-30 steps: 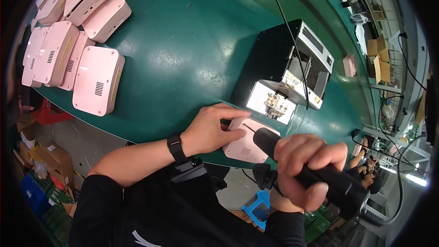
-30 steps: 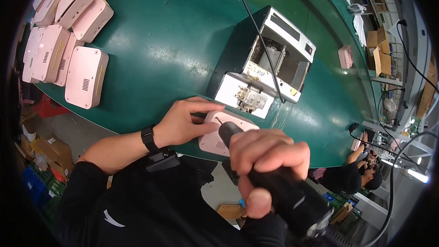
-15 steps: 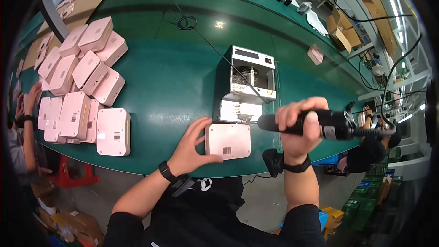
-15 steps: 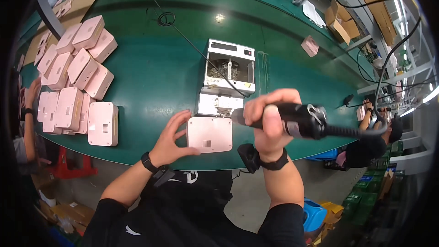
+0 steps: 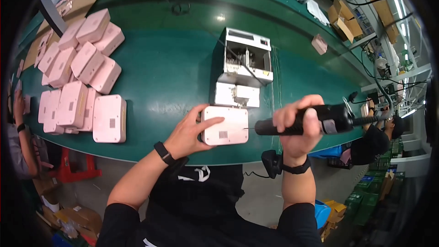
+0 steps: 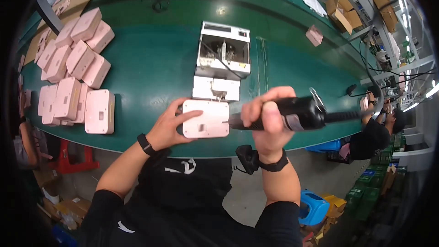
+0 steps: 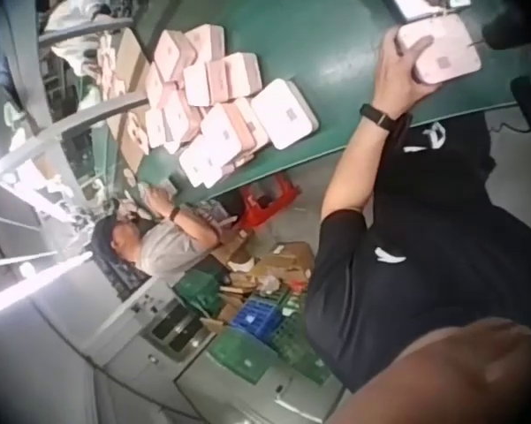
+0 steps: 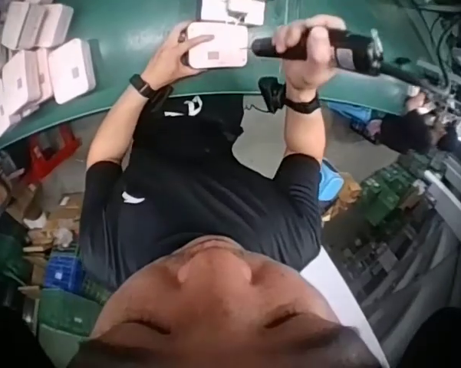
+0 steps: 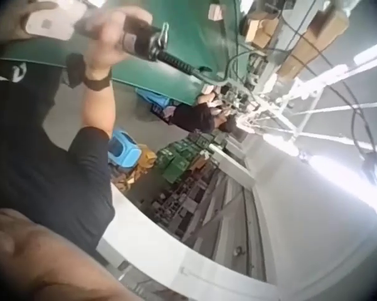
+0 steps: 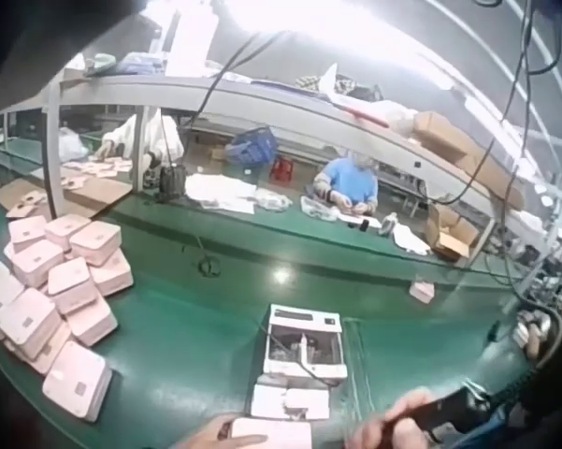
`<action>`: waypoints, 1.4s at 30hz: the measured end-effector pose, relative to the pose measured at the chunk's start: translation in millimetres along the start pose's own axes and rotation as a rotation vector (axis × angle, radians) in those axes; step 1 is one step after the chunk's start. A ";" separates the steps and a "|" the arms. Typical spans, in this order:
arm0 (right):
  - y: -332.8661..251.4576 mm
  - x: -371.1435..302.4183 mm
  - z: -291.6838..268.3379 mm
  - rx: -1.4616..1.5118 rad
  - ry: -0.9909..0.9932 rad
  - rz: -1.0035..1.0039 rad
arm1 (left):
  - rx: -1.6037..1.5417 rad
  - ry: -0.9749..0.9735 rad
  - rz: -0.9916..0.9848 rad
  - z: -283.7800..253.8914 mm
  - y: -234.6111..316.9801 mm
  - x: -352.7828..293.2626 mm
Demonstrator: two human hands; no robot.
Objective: The person picks up a pink device from a stack, places it on the table, and uses a power screwdriver to drive screws into the back of the casing before setting it aside and repeating the process.
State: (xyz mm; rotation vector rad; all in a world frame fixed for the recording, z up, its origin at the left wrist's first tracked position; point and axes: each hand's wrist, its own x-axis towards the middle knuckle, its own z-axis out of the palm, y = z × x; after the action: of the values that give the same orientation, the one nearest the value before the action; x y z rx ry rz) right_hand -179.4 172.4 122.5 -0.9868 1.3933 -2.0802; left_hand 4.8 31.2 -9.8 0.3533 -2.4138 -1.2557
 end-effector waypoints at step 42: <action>15.7 35.7 15.5 -0.060 -0.086 -0.022 | 0.027 0.037 -0.021 6.8 -1.1 -4.7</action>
State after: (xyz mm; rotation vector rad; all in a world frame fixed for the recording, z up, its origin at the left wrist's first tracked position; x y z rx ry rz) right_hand -191.0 132.1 122.9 -1.1074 1.4149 -1.9971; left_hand 5.9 37.3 -15.3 0.4065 -2.4037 -1.2159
